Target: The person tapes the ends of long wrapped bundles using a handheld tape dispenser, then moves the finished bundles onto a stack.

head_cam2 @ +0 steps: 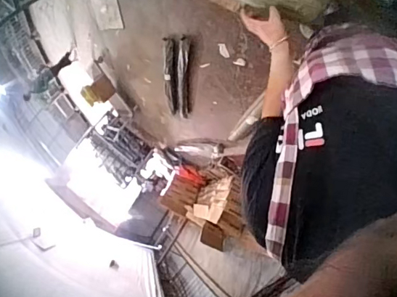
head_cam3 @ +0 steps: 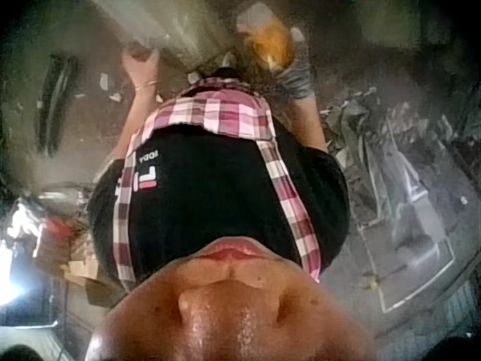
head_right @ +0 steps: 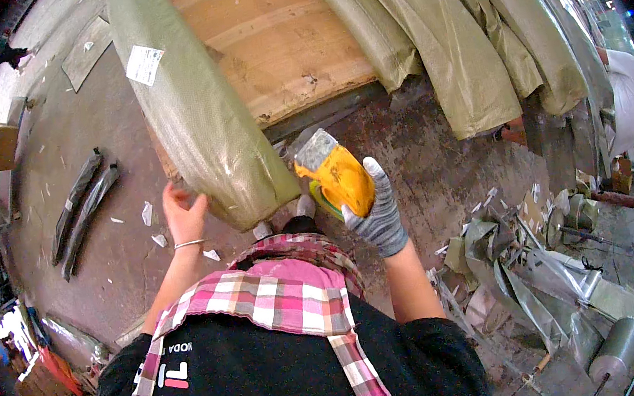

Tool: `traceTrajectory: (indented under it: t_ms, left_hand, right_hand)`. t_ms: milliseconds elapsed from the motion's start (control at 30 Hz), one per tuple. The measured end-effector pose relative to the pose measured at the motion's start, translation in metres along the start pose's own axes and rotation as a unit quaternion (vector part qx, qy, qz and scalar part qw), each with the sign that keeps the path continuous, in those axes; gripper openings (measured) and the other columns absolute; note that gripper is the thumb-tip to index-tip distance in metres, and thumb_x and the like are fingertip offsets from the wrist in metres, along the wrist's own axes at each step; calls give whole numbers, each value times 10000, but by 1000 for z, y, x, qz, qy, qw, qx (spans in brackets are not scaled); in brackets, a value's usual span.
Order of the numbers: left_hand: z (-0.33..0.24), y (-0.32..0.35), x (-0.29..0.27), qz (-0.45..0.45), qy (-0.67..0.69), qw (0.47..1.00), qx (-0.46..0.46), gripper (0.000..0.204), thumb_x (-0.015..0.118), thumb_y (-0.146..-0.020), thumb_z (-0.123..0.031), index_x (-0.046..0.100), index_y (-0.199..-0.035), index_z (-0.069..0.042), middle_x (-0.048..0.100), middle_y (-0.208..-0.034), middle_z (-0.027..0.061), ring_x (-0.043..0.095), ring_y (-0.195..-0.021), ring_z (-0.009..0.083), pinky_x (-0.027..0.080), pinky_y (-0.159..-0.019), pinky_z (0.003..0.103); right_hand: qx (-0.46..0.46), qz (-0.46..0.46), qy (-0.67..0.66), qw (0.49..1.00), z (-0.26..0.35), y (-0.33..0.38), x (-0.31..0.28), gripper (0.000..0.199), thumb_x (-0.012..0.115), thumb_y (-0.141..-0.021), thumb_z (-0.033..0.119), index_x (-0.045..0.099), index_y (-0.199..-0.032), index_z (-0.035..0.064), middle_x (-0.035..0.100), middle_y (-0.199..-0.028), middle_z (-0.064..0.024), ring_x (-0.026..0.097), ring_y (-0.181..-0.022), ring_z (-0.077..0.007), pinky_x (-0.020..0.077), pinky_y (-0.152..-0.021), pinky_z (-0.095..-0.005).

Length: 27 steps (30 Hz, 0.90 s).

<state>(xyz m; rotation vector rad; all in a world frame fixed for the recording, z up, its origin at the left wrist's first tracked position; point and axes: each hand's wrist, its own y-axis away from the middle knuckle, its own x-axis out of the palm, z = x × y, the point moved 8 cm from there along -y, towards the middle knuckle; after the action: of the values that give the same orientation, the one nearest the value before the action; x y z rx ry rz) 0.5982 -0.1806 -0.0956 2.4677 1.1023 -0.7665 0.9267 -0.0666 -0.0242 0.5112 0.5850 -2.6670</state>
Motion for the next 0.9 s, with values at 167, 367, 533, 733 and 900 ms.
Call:
traceTrajectory:
  t_ms: [167, 367, 533, 733, 900]
  left_hand:
    - [-105, 40, 51, 427, 385, 817, 39, 602, 517, -770, -498, 507, -1032, 45, 542, -951, 117, 509, -908, 187, 390, -819, 300]
    - [-119, 65, 67, 457, 414, 777, -125, 227, 546, -818, -162, 573, -861, 59, 569, -895, 69, 507, -826, 122, 389, -747, 230]
    - [-125, 62, 49, 364, 251, 893, 85, 170, 554, -783, -113, 605, -697, 25, 589, -773, 79, 534, -706, 135, 415, -645, 255]
    - [-58, 12, -41, 132, 2, 991, 19, 200, 566, -753, -153, 611, -599, -32, 558, -608, 103, 546, -585, 234, 430, -566, 328]
    - [-10, 0, 11, 214, -355, 903, 112, 254, 597, -732, -297, 617, -663, -54, 562, -719, 88, 545, -695, 238, 426, -617, 362]
  right_hand:
    - [-150, 63, -4, 987, 59, -21, 1, 554, 641, -654, 62, 421, -1158, 126, 472, -1081, -118, 496, -973, -249, 398, -835, -326]
    - [12, 104, -71, 992, 26, -17, 2, 504, 698, -616, 118, 503, -1081, 134, 502, -1017, -115, 520, -889, -260, 423, -779, -323]
    - [469, 125, -215, 847, -24, 4, 24, 377, 704, -650, 243, 573, -975, 103, 543, -900, -92, 543, -767, -200, 437, -681, -258]
    - [105, 61, 20, 992, -97, -79, -41, 220, 526, -804, 92, 598, -996, 172, 527, -933, -57, 520, -817, -161, 444, -736, -264]
    - [317, 121, -195, 920, -186, -63, 81, 220, 606, -764, 242, 577, -886, 61, 563, -801, -29, 531, -724, -147, 432, -664, -281]
